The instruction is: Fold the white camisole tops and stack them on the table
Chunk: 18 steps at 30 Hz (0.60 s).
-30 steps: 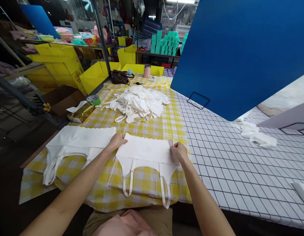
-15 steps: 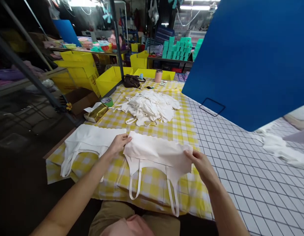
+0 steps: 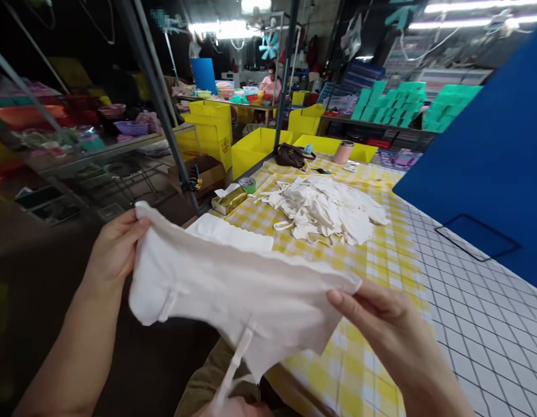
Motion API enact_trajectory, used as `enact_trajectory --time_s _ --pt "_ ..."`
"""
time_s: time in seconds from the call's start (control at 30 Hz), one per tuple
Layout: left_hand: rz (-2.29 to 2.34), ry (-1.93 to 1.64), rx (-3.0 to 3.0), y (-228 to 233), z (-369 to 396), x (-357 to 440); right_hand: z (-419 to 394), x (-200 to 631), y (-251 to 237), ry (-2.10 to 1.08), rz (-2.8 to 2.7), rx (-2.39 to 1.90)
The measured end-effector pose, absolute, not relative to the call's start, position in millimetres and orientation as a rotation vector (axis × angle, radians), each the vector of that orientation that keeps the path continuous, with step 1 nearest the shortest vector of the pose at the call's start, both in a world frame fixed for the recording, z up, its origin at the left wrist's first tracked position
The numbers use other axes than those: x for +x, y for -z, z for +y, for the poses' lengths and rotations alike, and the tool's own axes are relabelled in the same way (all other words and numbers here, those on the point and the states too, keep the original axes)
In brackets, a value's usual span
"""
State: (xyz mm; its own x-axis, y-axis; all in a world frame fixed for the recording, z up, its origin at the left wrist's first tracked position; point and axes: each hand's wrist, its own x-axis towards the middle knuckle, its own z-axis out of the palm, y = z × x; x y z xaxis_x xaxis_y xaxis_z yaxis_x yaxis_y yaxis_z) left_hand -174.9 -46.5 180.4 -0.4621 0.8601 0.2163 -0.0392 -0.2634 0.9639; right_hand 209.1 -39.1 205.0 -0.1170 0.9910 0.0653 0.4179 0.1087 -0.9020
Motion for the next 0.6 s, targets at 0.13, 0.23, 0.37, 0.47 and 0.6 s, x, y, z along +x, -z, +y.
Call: enact_trajectory --time_s 0.13,0.23,0.37,0.47,0.6 --pt "1.332 -1.765 1.23 -184.7 -17.0 -183.8 1.7 191.8 -216.3 -0.965 -1.574 -1.354" --pt "1.229 -1.751 1.337 -196.2 13.1 -176.6 27.5 199.8 -228.2 -0.823 -1.55 -1.388" --pt "1.101 -1.762 1.435 -211.8 54.8 -157.0 44.6 214.6 -252.7 -0.712 -1.473 -1.437" --pt "1.06 -1.766 1.435 -217.5 80.3 -141.8 48.4 221.5 -269.3 -0.691 -1.433 -1.416" --pt "1.011 -1.793 1.422 -219.5 100.1 -126.6 49.9 226.2 -279.9 -0.684 -1.425 -1.389"
